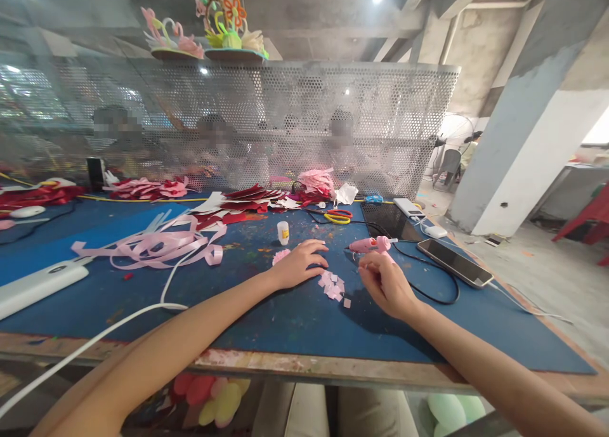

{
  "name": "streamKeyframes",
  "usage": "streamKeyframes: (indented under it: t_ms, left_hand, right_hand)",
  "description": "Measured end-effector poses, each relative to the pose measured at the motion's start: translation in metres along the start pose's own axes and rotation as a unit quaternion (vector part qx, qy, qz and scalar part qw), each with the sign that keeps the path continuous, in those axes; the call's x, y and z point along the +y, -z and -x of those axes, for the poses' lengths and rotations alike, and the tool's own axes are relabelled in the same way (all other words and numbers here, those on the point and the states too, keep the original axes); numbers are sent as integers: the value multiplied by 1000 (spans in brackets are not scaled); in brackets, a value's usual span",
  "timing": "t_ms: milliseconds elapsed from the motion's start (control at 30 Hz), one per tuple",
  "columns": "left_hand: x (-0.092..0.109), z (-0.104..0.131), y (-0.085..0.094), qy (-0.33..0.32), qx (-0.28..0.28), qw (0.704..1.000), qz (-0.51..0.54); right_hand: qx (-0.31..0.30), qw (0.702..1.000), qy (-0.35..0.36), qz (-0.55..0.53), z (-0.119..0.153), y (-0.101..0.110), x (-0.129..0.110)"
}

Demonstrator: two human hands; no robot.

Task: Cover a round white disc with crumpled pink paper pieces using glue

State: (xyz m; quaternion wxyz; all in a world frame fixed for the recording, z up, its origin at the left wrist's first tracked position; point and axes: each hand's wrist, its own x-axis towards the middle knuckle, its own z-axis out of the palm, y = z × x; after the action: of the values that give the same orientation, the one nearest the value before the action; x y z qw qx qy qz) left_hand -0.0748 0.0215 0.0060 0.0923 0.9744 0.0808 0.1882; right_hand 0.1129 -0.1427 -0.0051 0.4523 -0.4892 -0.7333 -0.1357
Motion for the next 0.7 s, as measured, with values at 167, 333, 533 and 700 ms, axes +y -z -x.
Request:
streamKeyframes:
  t_ms: [167,333,533,700]
  left_hand:
    - [2,-1,-2,4,-9,1000,22]
    - [2,-2,-3,11,-26,1000,14]
    - [5,-2,-7,15,-22,1000,10]
    - [14,-3,-6,30,2,999,12]
  right_hand:
    - [72,997,19,21,1,5,0]
    - [270,960,-31,64,-4,16,13]
    - [344,906,-238,66,-14,29,46]
    - [129,911,-384,-73,-13,23,61]
